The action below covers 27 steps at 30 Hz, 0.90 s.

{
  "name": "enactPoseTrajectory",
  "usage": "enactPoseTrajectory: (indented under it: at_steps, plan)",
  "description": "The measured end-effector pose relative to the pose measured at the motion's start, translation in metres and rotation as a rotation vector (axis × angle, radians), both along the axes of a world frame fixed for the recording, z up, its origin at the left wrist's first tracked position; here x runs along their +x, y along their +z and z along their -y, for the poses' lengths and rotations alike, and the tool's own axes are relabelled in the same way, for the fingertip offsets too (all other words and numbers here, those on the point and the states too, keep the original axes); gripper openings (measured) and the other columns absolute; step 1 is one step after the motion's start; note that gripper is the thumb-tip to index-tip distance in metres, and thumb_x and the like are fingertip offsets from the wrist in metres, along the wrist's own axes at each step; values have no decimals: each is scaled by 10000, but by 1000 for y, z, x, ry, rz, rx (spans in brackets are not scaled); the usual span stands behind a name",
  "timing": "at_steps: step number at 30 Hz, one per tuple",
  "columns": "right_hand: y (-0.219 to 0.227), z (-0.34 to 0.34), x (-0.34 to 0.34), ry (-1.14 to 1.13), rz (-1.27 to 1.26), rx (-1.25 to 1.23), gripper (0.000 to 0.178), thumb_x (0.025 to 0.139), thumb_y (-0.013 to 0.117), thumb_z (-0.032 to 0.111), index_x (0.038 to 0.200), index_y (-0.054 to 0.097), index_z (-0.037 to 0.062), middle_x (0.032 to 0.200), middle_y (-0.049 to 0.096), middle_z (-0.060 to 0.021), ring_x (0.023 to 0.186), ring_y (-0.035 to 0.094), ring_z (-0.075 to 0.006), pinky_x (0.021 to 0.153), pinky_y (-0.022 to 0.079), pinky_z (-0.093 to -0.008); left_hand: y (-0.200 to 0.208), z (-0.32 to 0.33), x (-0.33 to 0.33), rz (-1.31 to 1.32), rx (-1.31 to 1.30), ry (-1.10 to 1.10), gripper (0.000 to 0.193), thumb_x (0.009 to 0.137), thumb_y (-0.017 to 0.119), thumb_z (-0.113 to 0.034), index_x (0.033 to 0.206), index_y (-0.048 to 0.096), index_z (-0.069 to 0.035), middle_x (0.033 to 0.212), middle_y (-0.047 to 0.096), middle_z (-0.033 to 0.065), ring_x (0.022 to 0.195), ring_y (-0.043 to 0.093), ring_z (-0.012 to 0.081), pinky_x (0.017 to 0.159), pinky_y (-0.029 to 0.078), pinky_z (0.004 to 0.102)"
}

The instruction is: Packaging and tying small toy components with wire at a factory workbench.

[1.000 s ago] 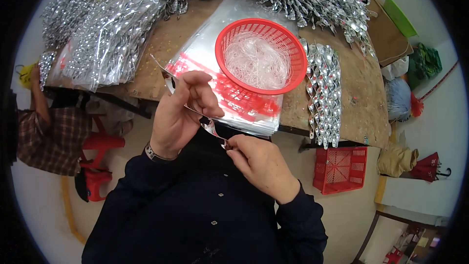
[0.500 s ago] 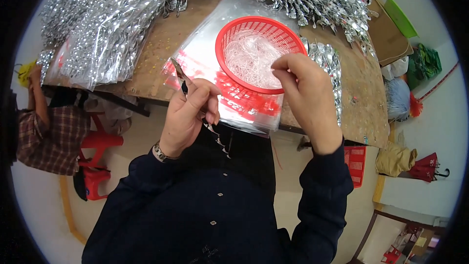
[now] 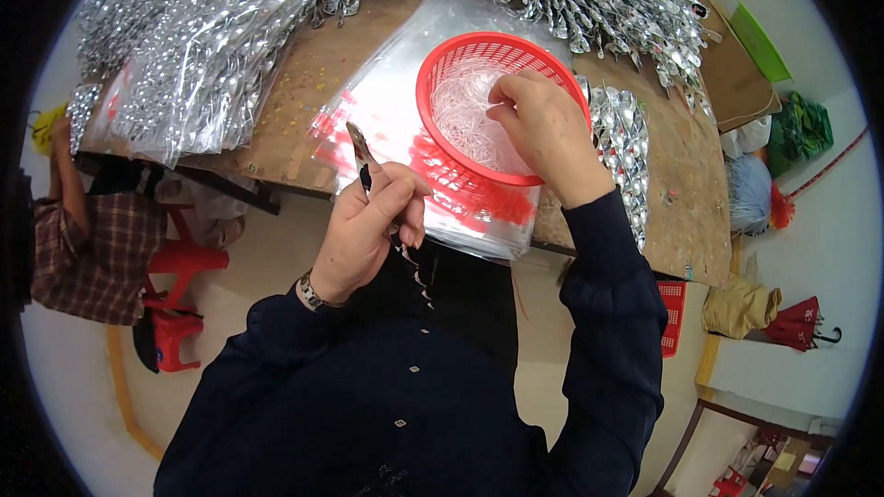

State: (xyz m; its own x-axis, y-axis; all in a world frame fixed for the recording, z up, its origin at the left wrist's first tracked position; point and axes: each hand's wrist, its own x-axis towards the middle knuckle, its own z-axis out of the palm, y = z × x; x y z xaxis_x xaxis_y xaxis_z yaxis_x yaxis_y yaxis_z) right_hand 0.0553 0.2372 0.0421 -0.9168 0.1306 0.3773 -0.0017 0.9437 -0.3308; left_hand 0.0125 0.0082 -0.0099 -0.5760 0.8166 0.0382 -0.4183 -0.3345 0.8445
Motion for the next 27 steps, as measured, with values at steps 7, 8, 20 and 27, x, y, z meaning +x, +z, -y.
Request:
enactPoseTrajectory:
  at_steps: [7,8,20,27]
  plan:
    - [0,-1,-10,-6,66,80,95,754,637,56,813,595,-5,791,598,-139,761,598,-281,669,460,-357,1,3,-2,-7,-34,25,200,966,461,-161,967,560,13,682,534,49,578,504,106,548,425,222]
    - [2,-2,-8,-4,48,54,92,755,634,58,810,594,-4,784,601,-142,759,597,-288,666,457,-355,1,2,-1,-7,-36,25,199,965,461,-160,965,561,12,681,536,50,577,506,107,547,423,220]
    - [16,-13,6,-130,100,-449,92,853,604,86,836,586,-3,688,530,19,632,485,-51,571,401,-209,7,-2,-3,-29,-26,34,217,968,453,-169,962,569,14,678,537,49,575,509,109,549,427,224]
    - [25,-7,10,-121,49,-603,90,867,598,101,842,592,15,697,531,31,627,477,-35,569,383,-186,7,-4,-3,-21,-13,25,222,972,450,-177,978,563,14,681,532,46,581,503,105,558,438,231]
